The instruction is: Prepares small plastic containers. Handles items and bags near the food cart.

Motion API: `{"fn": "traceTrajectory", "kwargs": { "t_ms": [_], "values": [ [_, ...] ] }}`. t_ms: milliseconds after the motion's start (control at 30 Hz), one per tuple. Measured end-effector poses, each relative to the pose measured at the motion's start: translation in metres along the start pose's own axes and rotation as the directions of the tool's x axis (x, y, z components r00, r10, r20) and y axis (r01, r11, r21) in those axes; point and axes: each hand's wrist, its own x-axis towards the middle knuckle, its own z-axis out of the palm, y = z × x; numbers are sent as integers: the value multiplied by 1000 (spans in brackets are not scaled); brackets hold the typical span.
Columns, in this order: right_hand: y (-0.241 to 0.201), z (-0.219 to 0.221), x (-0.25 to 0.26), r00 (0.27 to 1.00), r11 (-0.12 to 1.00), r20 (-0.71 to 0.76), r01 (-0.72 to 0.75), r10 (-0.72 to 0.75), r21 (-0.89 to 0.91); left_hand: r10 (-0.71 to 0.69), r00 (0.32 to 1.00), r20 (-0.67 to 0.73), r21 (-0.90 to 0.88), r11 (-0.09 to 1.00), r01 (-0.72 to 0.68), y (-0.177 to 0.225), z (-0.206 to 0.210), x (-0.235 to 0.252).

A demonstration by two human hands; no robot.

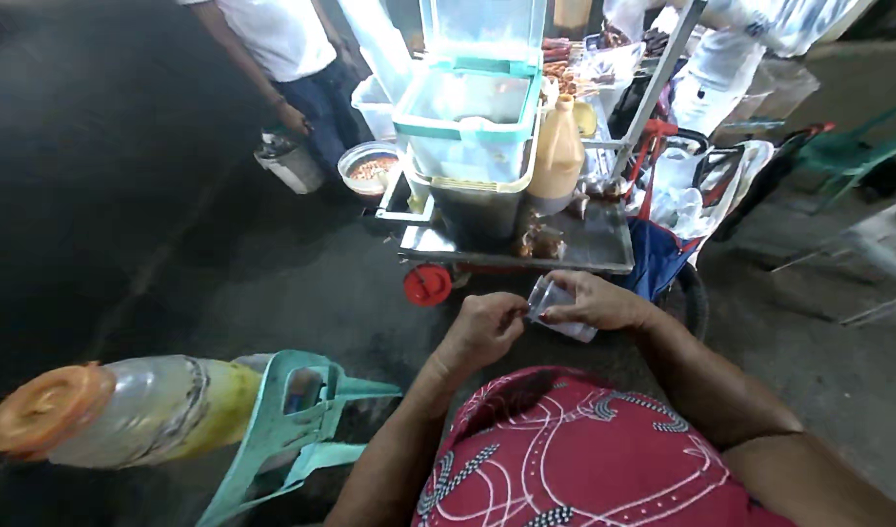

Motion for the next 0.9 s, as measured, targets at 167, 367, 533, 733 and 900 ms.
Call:
{"fn": "traceTrajectory", "kwargs": {
  "t_ms": [167,367,533,733,900],
  "values": [
    [2,6,-3,997,991,-58,37,-45,-128,115,991,62,32,993,-118,-15,-5,1],
    [11,2,-30,992,966,-128,-40,8,-254,141,978,156,60,987,-152,-13,20,17],
    [27,-7,-57,985,956,-163,-96,52,-278,143,953,266,-67,989,-130,-10,48,29],
    [39,-9,-83,974,922,-194,-178,116,-343,79,924,374,-48,997,-65,5,75,41],
    [55,-10,-100,969,945,-213,-182,126,-270,53,895,443,-54,998,-32,13,91,44]
  ]
}}
